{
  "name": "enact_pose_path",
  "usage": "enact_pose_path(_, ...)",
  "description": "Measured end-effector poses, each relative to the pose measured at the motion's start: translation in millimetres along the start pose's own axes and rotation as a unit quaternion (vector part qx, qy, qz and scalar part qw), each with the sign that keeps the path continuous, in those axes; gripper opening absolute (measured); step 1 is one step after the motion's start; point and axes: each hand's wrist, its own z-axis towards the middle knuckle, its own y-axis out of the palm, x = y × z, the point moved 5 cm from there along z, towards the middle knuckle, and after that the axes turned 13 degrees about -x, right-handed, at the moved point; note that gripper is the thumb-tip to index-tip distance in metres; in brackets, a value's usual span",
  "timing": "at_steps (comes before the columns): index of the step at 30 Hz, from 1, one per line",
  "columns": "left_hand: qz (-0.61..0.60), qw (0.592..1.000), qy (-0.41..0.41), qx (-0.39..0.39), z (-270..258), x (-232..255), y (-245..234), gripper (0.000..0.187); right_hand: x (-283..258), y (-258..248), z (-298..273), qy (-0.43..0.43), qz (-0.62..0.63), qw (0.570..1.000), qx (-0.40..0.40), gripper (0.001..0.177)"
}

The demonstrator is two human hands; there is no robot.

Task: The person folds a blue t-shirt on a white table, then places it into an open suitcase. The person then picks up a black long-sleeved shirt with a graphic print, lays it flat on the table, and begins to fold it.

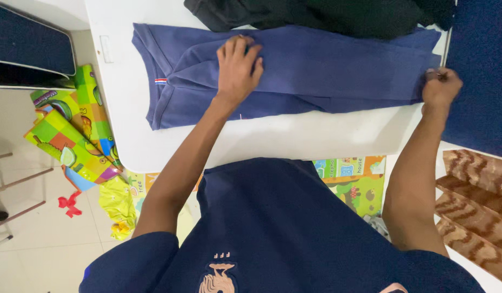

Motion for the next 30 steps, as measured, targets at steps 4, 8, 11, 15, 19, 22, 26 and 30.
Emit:
enact_pose_path(4,0.06,0.996,0.056,-0.03,-31.8,0.5,14.7,0.053,-7.5,9.2,7.3,-0.025,-0.017,0.999,0.024,0.015)
enact_pose_path(8,0.035,0.996,0.03,-0.08,-36.7,-16.2,23.3,0.069,-15.5,8.9,2.5,-0.068,-0.092,0.992,0.059,0.018)
enact_pose_path(11,0.057,0.995,0.027,-0.084,-40.2,-15.9,24.3,0.071,-15.6,11.6,-3.8,-0.053,-0.149,0.985,0.072,0.012)
enact_pose_path(15,0.093,0.992,-0.047,-0.073,-49.2,-20.2,21.5,0.063,-19.4,22.3,-10.3,-0.099,-0.131,0.986,0.037,0.022)
enact_pose_path(19,0.049,0.996,-0.076,-0.021,-72.0,-45.5,6.6,0.065,-21.1,31.4,-23.4,-0.16,-0.141,0.975,0.063,0.022)
enact_pose_path(22,0.045,0.996,-0.073,-0.018,-81.2,-51.6,8.1,0.066,-12.4,33.7,-30.6,-0.123,-0.127,0.981,0.082,0.019)
enact_pose_path(26,0.042,0.997,-0.064,-0.016,-93.3,-56.6,3.4,0.065,0.8,33.5,-49.8,-0.074,-0.116,0.986,0.099,0.017)
enact_pose_path(30,0.031,0.998,-0.056,-0.004,-112.1,-55.6,-3.2,0.063,7.5,31.4,-71.9,-0.094,-0.131,0.983,0.093,0.013)
